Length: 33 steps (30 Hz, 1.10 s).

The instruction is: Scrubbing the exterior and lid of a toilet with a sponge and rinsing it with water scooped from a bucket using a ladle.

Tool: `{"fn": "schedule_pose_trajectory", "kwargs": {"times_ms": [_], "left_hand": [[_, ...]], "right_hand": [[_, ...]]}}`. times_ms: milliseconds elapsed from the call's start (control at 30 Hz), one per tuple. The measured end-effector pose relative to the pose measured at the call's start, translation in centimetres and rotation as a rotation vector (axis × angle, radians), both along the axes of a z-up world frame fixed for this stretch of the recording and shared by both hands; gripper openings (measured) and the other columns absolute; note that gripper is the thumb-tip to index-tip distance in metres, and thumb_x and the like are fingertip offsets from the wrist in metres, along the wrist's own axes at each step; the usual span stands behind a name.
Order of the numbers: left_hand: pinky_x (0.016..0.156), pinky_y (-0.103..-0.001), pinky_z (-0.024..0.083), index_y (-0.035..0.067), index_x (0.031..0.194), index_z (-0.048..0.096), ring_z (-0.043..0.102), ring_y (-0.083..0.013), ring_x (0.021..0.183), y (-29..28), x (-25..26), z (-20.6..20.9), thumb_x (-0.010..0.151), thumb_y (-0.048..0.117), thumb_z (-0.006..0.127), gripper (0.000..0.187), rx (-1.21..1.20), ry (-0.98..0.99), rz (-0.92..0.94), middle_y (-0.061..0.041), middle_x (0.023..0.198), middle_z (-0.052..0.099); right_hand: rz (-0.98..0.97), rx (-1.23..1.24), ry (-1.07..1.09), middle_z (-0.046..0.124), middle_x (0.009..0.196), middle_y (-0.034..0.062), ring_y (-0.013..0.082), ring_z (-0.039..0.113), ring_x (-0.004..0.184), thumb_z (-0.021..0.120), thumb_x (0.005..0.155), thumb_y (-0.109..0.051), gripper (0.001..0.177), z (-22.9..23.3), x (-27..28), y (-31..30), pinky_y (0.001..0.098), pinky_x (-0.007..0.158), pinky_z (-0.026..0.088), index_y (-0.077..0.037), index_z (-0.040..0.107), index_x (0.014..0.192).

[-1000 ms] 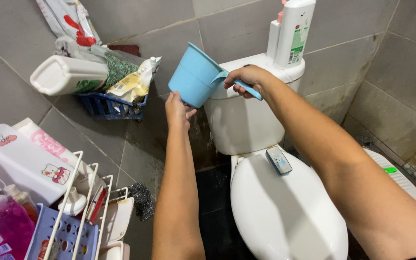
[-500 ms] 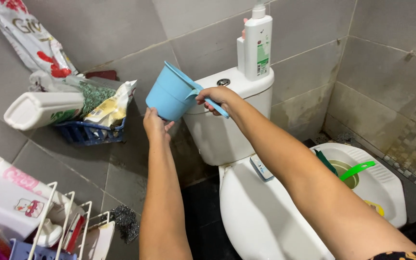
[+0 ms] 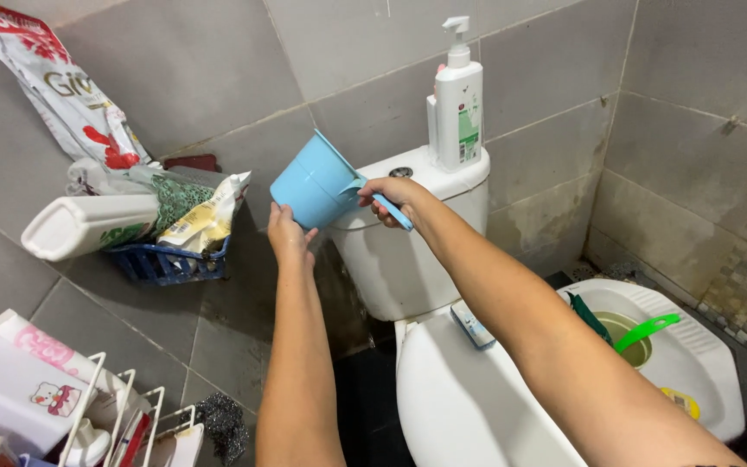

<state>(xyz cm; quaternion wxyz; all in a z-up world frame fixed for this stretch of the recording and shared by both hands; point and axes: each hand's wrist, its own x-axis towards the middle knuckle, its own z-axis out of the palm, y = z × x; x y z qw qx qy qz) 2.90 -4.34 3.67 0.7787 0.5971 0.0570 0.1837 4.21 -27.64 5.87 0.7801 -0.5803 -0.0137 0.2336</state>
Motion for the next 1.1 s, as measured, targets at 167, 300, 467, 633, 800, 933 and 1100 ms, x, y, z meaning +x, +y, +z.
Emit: {"fn": "schedule_pose_trajectory", "kwargs": {"times_ms": [167, 300, 467, 633, 800, 933, 1100], "left_hand": [[0.083, -0.039, 0.058, 0.017, 0.162, 0.027, 0.061, -0.0286, 0.121, -1.2, -0.5, 0.2, 0.104, 0.032, 0.038, 0.061, 0.048, 0.036, 0.065, -0.012, 0.152, 0.048], [0.080, -0.035, 0.054, 0.018, 0.162, 0.026, 0.060, -0.0244, 0.120, -1.3, -0.1, -0.4, 0.103, 0.031, 0.042, 0.063, -0.029, 0.006, 0.068, -0.008, 0.154, 0.049], [0.075, -0.033, 0.053, 0.019, 0.161, 0.029, 0.061, -0.0232, 0.116, -1.6, -0.5, 0.0, 0.102, 0.031, 0.043, 0.063, -0.033, 0.035, 0.109, -0.007, 0.150, 0.052], [0.071, -0.034, 0.051, 0.018, 0.161, 0.028, 0.064, -0.0247, 0.112, -1.1, 0.9, -1.6, 0.100, 0.029, 0.045, 0.064, -0.070, -0.011, 0.107, -0.008, 0.146, 0.057], [0.072, -0.035, 0.051, 0.018, 0.159, 0.035, 0.063, -0.0251, 0.109, -1.1, -0.2, -3.3, 0.101, 0.030, 0.047, 0.060, -0.210, 0.005, 0.099, -0.008, 0.142, 0.058], [0.074, -0.035, 0.050, 0.017, 0.154, 0.040, 0.064, -0.0246, 0.110, -2.9, -3.4, -6.1, 0.101, 0.033, 0.044, 0.055, -0.301, -0.079, 0.067, -0.009, 0.139, 0.060], [0.080, -0.039, 0.054, 0.017, 0.147, 0.038, 0.056, -0.0244, 0.104, -7.2, -8.5, -12.1, 0.102, 0.036, 0.046, 0.049, -0.282, 0.076, 0.119, -0.010, 0.134, 0.052]], "right_hand": [[0.015, 0.028, 0.015, 0.057, 0.052, -0.0044, 0.0026, 0.049, 0.037, 0.068, 0.090, -0.023, 0.019, -0.5, 0.3, -0.2, 0.0189, 0.035, 0.036, -0.005, 0.065, 0.090], [0.030, 0.042, 0.012, 0.056, 0.052, -0.0047, 0.0028, 0.048, 0.037, 0.068, 0.089, -0.024, 0.019, -0.4, 0.1, -0.1, 0.0195, 0.034, 0.035, -0.005, 0.065, 0.090], [0.026, 0.057, 0.015, 0.056, 0.052, -0.0045, 0.0032, 0.048, 0.037, 0.068, 0.089, -0.024, 0.019, -0.2, -0.2, 0.0, 0.0199, 0.034, 0.034, -0.005, 0.065, 0.090], [0.014, 0.043, 0.015, 0.055, 0.052, -0.0044, 0.0036, 0.047, 0.037, 0.069, 0.089, -0.023, 0.018, 0.1, -0.7, 0.3, 0.0202, 0.035, 0.034, -0.005, 0.065, 0.089], [-0.089, -0.134, -0.114, 0.057, 0.054, -0.0006, 0.0062, 0.047, 0.037, 0.072, 0.084, -0.019, 0.014, 2.1, -4.1, 0.2, 0.0216, 0.036, 0.036, -0.006, 0.069, 0.083], [-0.126, -0.204, -0.192, 0.059, 0.057, 0.0035, 0.0092, 0.049, 0.039, 0.076, 0.081, -0.015, 0.013, -0.1, -5.9, -0.6, 0.0242, 0.037, 0.040, -0.003, 0.071, 0.082], [-0.063, -0.113, -0.258, 0.062, 0.060, 0.0071, 0.0131, 0.054, 0.041, 0.076, 0.081, -0.008, 0.011, -5.0, -11.6, -3.1, 0.0266, 0.038, 0.043, -0.002, 0.066, 0.081]]}}
